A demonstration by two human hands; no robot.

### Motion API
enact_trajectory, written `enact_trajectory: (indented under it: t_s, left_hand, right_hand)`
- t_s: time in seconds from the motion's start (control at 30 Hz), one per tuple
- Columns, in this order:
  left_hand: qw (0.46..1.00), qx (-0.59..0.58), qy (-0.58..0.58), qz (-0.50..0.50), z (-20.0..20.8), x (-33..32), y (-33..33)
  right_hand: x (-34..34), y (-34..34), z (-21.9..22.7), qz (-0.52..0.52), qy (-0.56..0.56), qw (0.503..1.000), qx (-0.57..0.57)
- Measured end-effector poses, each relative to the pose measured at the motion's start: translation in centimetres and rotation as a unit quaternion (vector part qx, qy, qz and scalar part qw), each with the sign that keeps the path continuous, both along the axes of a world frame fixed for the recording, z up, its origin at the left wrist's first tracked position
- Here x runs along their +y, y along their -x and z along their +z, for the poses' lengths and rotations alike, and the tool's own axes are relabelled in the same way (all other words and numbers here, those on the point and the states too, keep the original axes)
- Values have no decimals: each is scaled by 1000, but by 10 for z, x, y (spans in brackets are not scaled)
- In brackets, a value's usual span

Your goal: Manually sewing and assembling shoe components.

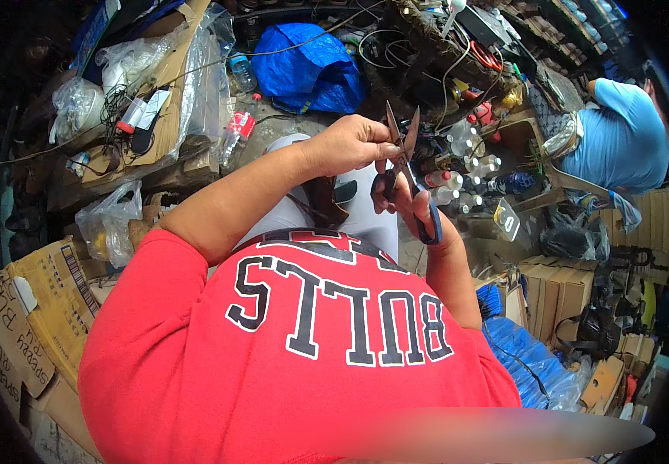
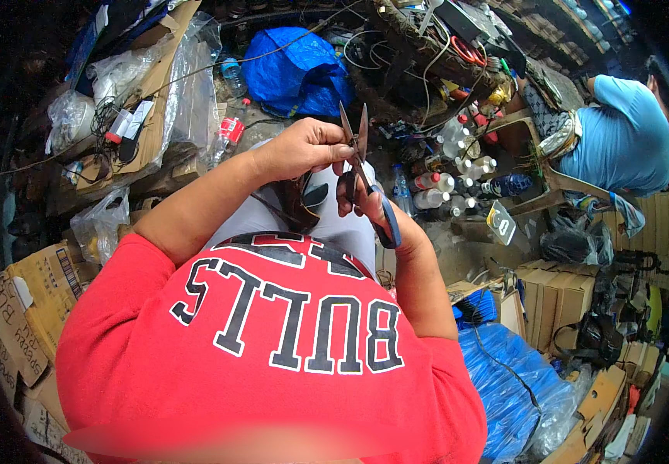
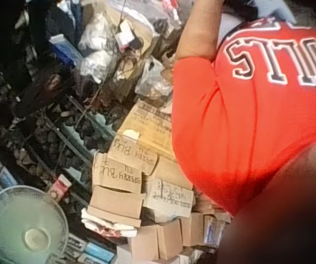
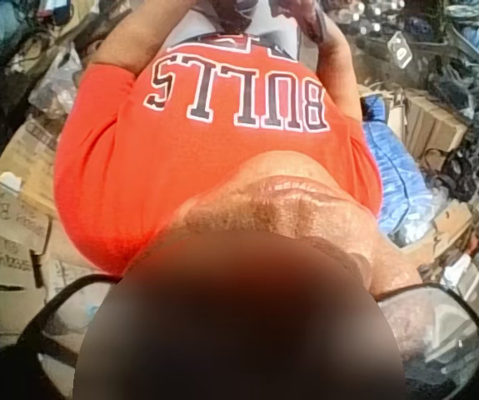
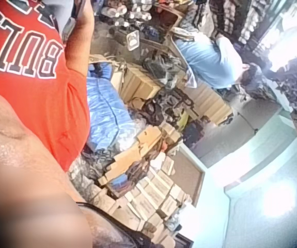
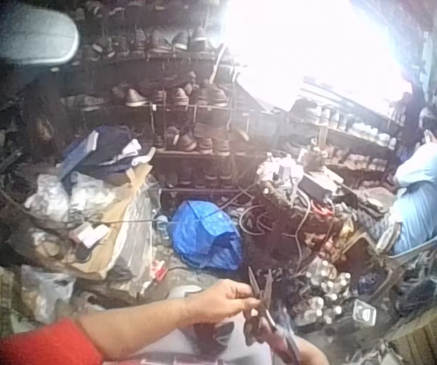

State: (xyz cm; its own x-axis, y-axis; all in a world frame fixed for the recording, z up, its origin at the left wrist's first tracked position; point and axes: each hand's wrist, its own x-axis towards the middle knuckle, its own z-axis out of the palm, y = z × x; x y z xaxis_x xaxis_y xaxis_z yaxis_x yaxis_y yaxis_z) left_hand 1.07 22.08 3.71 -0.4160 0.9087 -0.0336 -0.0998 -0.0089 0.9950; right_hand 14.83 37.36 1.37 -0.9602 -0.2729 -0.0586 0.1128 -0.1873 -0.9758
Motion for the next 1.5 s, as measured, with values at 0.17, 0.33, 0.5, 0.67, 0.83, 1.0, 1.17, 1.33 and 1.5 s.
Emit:
enact_trajectory:
  t_s: [0.17, 0.33, 0.5, 0.67, 0.83, 1.0, 1.17, 1.33, 1.5]
  left_hand:
    - [998, 57, 19, 9, 11, -3, -1]
    - [999, 39, -18, 25, 10, -2, -1]
    - [997, 60, -10, 42, 0, 3, 0]
    - [999, 30, 8, 40, -11, 0, 5]
    - [952, -258, -147, 75, -13, -18, 14]
    - [910, -362, -199, 29, -7, -32, 10]
    - [915, -277, -253, 147, 9, -95, 27]
    - [891, -147, -297, 310, 12, -205, 54]
    - [839, -28, -273, 470, 14, -290, 71]
  right_hand:
    - [-3, 2, -3, 7, -3, 1000, 7]
    - [-9, 3, -2, -44, 39, 998, 31]
    - [-8, -4, 0, -110, 6, 993, -37]
    - [3, -1, -1, -51, 35, 996, -69]
    - [13, 6, 11, -178, 36, 982, 61]
    - [-4, 26, 13, -225, 10, 974, 9]
    - [-21, 36, 7, -226, -156, 961, 29]
    - [-28, 35, -4, -209, -142, 968, -6]
    - [-37, 38, -8, -164, -213, 963, -4]
